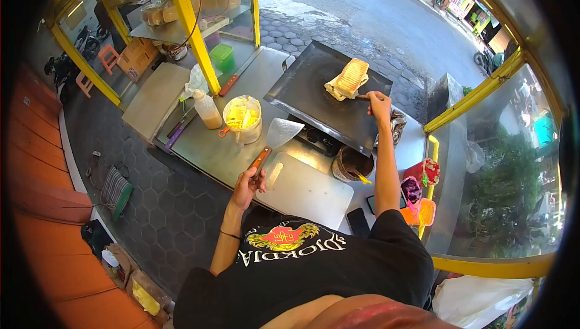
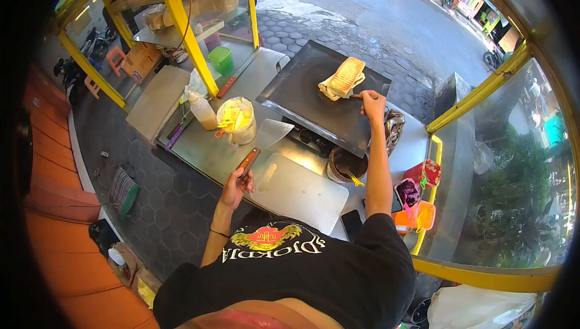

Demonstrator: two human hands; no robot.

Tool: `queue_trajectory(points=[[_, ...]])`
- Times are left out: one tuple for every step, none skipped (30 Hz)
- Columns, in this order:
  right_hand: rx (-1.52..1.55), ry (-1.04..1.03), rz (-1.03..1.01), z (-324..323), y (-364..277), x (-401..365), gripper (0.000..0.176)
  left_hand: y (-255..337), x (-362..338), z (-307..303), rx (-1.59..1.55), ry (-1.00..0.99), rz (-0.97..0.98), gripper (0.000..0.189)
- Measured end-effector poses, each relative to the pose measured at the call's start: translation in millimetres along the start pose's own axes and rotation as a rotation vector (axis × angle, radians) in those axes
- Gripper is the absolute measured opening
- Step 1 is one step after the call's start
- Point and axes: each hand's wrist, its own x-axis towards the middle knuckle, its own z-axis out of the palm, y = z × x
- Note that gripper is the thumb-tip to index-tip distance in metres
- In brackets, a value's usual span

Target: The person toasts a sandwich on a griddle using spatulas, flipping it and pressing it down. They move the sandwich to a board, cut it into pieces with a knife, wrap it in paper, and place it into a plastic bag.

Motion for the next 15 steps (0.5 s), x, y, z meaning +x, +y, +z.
queue_trajectory(points=[[-0.003, 0.000, -0.002, -1, -1, -5, 0.019, 1, 2, 1, 0.006, -0.008, -0.008, 0.040], [-0.022, -0.011, -0.008, -3, -2, -11, 0.018, 1, 3, 3, 0.002, -0.009, -0.008, 0.040], [-0.041, -0.022, -0.014, -4, -2, -18, 0.018, 1, 5, 7, 0.009, -0.018, -0.006, 0.040], [-0.040, -0.027, -0.029, -5, -2, -25, 0.018, 3, 6, 9, 0.018, -0.027, -0.005, 0.041], [-0.043, -0.026, -0.029, -6, -3, -31, 0.018, 6, 9, 12, 0.015, -0.029, -0.006, 0.041], [-0.043, -0.034, -0.033, -8, -3, -37, 0.018, 9, 11, 15, 0.049, -0.038, -0.009, 0.042], [-0.044, -0.043, -0.035, -11, -3, -44, 0.017, 11, 14, 19, 0.081, -0.046, -0.016, 0.042], [-0.062, -0.060, -0.035, -15, -3, -52, 0.016, 13, 18, 20, 0.078, -0.046, -0.021, 0.042], [-0.063, -0.059, -0.031, -18, -3, -58, 0.016, 16, 24, 21, 0.146, -0.037, -0.014, 0.043], [-0.016, -0.096, -0.015, -22, -2, -63, 0.015, 20, 32, 22, 0.214, -0.028, -0.007, 0.044], [0.034, -0.133, 0.000, -23, -1, -68, 0.014, 26, 41, 23, 0.216, -0.027, -0.008, 0.044], [0.081, -0.150, 0.007, -26, 3, -69, 0.014, 31, 52, 23, 0.253, -0.011, 0.014, 0.044], [0.086, -0.152, 0.011, -31, 5, -72, 0.014, 36, 63, 23, 0.292, 0.007, 0.036, 0.044], [0.118, -0.115, 0.016, -37, 7, -76, 0.014, 42, 75, 23, 0.297, 0.010, 0.033, 0.044], [0.152, -0.076, 0.022, -43, 10, -83, 0.014, 46, 87, 23, 0.345, -0.001, 0.076, 0.044]])
